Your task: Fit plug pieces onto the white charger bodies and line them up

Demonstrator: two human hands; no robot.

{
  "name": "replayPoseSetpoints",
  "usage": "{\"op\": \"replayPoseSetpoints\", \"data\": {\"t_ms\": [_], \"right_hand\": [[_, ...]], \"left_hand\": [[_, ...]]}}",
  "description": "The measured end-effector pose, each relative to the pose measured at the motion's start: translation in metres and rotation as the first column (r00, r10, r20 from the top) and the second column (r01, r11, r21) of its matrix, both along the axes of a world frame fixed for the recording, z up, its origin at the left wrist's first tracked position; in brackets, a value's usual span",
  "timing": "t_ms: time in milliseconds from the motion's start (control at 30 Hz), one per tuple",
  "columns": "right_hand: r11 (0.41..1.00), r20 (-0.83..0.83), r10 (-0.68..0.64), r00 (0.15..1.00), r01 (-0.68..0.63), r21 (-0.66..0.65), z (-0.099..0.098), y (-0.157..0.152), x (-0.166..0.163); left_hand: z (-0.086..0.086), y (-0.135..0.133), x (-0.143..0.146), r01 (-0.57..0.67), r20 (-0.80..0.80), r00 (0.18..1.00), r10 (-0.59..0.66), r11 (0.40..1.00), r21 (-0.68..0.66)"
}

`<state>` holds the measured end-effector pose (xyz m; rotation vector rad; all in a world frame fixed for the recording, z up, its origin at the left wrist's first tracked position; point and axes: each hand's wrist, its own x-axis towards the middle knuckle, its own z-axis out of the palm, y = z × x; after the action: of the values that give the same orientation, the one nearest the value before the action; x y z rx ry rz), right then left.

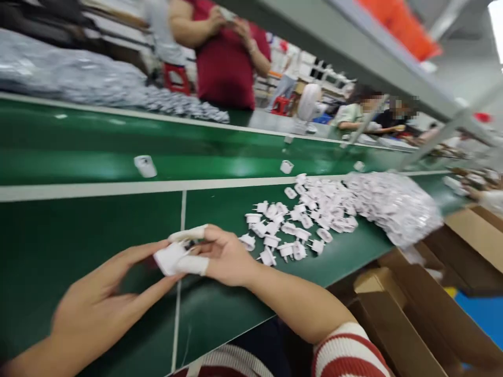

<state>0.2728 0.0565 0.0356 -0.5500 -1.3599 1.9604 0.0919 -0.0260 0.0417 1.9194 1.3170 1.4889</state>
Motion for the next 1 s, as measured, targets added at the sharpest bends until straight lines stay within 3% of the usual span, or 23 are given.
{"op": "replayPoseSetpoints", "data": {"t_ms": [67,200,367,467,567,700,800,933,1000], "right_hand": [[1.0,0.025,-0.019,1.0,0.019,0.0,0.011,0.001,0.0],[0.988,0.077,-0.016,0.997,0.028,-0.154,0.026,-0.004,0.0],[0.95,0.098,-0.017,0.995,0.047,-0.309,0.032,-0.006,0.002],[0.942,0.115,-0.012,0.993,0.05,-0.332,0.031,-0.002,0.002],[0.964,0.171,-0.078,0.982,0.119,-0.239,0.029,0.001,0.004],[0.968,0.22,-0.251,0.943,0.246,0.049,0.029,0.007,0.011],[0.973,0.212,-0.225,0.951,0.206,0.107,0.032,0.011,0.014],[0.983,0.215,-0.153,0.964,0.126,0.134,0.031,0.013,0.011],[0.968,0.228,-0.166,0.959,0.114,0.224,0.03,0.013,0.01]], "left_hand": [[-0.007,-0.003,-0.005,-0.126,-0.065,0.99,0.129,0.991,0.038],[-0.011,-0.002,-0.007,-0.17,-0.123,0.977,0.173,0.985,0.031],[-0.021,0.004,-0.006,-0.304,-0.134,0.947,0.291,0.948,-0.092],[-0.03,0.012,-0.01,-0.307,-0.142,0.95,0.277,0.913,-0.268],[-0.033,0.019,-0.013,-0.205,-0.11,0.978,0.175,0.886,-0.415],[-0.029,0.021,-0.013,-0.023,-0.035,0.999,0.008,0.888,-0.458],[-0.028,0.018,-0.012,0.072,-0.034,0.995,-0.097,0.889,-0.453],[-0.033,0.016,-0.012,0.053,-0.038,0.996,-0.078,0.893,-0.447],[-0.035,0.017,-0.013,0.065,-0.044,0.995,-0.094,0.893,-0.446]]}}
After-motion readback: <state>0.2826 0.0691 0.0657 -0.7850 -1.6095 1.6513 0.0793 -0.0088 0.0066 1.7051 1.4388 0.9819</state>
